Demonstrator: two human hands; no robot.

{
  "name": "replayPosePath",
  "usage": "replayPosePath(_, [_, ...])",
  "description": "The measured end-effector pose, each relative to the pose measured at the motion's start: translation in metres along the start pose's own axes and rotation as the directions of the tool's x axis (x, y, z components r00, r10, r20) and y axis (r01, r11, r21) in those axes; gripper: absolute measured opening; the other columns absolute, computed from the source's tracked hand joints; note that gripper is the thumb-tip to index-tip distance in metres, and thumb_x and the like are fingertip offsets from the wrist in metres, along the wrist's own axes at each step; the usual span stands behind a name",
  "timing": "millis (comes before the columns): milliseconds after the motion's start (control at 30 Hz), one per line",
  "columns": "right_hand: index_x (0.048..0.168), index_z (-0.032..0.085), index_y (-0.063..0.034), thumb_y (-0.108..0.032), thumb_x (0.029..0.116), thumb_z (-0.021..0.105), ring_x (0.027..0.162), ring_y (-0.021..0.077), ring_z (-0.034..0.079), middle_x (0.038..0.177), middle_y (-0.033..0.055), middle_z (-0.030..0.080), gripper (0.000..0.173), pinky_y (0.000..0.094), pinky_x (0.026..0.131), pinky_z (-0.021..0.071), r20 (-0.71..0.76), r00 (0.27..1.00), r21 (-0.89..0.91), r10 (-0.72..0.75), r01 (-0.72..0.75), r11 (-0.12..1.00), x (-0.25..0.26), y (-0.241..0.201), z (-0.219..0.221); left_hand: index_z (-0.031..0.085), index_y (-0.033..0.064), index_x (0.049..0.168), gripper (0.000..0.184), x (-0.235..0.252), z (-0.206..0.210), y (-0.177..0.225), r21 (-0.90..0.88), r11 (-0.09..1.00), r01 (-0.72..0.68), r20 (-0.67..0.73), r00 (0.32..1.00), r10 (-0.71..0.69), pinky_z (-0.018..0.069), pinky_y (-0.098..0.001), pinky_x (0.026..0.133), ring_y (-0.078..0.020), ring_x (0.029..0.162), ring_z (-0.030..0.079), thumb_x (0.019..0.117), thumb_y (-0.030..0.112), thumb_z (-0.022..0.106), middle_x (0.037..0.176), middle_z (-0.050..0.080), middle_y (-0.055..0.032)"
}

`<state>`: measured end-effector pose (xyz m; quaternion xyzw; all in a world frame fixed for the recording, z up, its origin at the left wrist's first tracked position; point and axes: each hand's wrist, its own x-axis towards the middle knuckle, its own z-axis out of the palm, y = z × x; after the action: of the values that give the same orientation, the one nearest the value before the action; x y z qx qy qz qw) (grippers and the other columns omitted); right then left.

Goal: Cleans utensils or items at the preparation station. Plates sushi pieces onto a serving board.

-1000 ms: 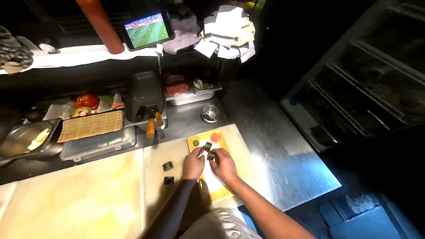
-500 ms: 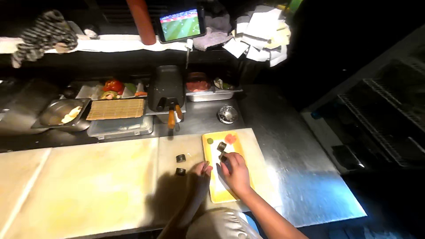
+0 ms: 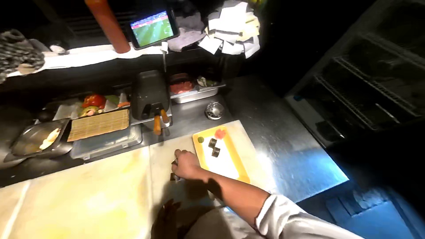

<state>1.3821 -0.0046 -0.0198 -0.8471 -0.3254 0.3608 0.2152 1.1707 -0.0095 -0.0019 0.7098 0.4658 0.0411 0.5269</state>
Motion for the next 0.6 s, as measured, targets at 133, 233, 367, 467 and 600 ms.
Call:
replayPosePath(133, [0.137,0.060,-0.0104,-0.034,0.0932,0.067,0.116,0.0328,0.066,0.126,0.0168,0.067,0.050,0.0546,0.098,0.0525,-0.039,0.999,0.072,-0.024,0.027,0.997,-0.053,0.052,-0.028,0.060,-0.0114,0.127,0.032,0.011,0.016,-0.004,-0.089,0.992,-0.084,-0.005,0.996,0.084,0.0552,-0.0425,0.096,-0.0240,0.102,0.071,0.1013,0.006,0.054,0.110,0.073,-0.0192])
replayPosePath(233, [0.137,0.060,-0.0083,-0.032,0.0919,0.068,0.113,0.0291,0.067,0.124,0.0142,0.068,0.051,0.0492,0.099,0.0537,-0.171,0.985,0.038,0.028,-0.022,0.999,-0.096,0.095,-0.038,0.065,-0.0058,0.127,0.034,0.031,0.034,0.007,-0.048,0.995,-0.088,0.061,0.994,0.091,0.0552,-0.0486,0.098,-0.0283,0.106,0.071,0.1007,0.015,0.061,0.115,0.072,-0.0199])
replayPosePath(367, [0.144,0.054,-0.0076,-0.029,0.0955,0.063,0.121,0.0317,0.064,0.130,0.0164,0.065,0.054,0.0476,0.103,0.0514,-0.278,0.954,-0.049,0.112,-0.130,0.990,-0.107,0.124,-0.037,0.063,-0.0002,0.131,0.034,0.063,0.061,0.039,0.030,0.975,-0.222,0.241,0.948,0.209,0.0541,-0.0373,0.101,-0.0169,0.111,0.069,0.1033,0.019,0.056,0.118,0.073,-0.0094])
replayPosePath(467, [0.147,0.053,-0.0060,-0.029,0.0965,0.063,0.126,0.0317,0.062,0.134,0.0171,0.064,0.056,0.0458,0.106,0.0501,-0.352,0.931,-0.059,0.101,-0.129,0.990,-0.096,0.133,-0.022,0.062,-0.0007,0.134,0.036,0.085,0.085,0.059,0.067,0.970,-0.232,0.318,0.927,0.200,0.0509,-0.0375,0.107,-0.0187,0.120,0.067,0.1026,0.016,0.058,0.125,0.072,-0.0114])
replayPosePath(600, [0.141,0.057,-0.0037,-0.026,0.0935,0.067,0.122,0.0317,0.063,0.130,0.0159,0.067,0.054,0.0441,0.105,0.0509,-0.437,0.896,0.007,0.084,-0.090,0.996,-0.090,0.139,-0.006,0.062,0.0070,0.136,0.036,0.108,0.102,0.076,0.167,0.972,-0.165,0.370,0.924,0.093,0.0471,-0.0418,0.112,-0.0178,0.126,0.063,0.1021,0.020,0.060,0.131,0.069,-0.0070])
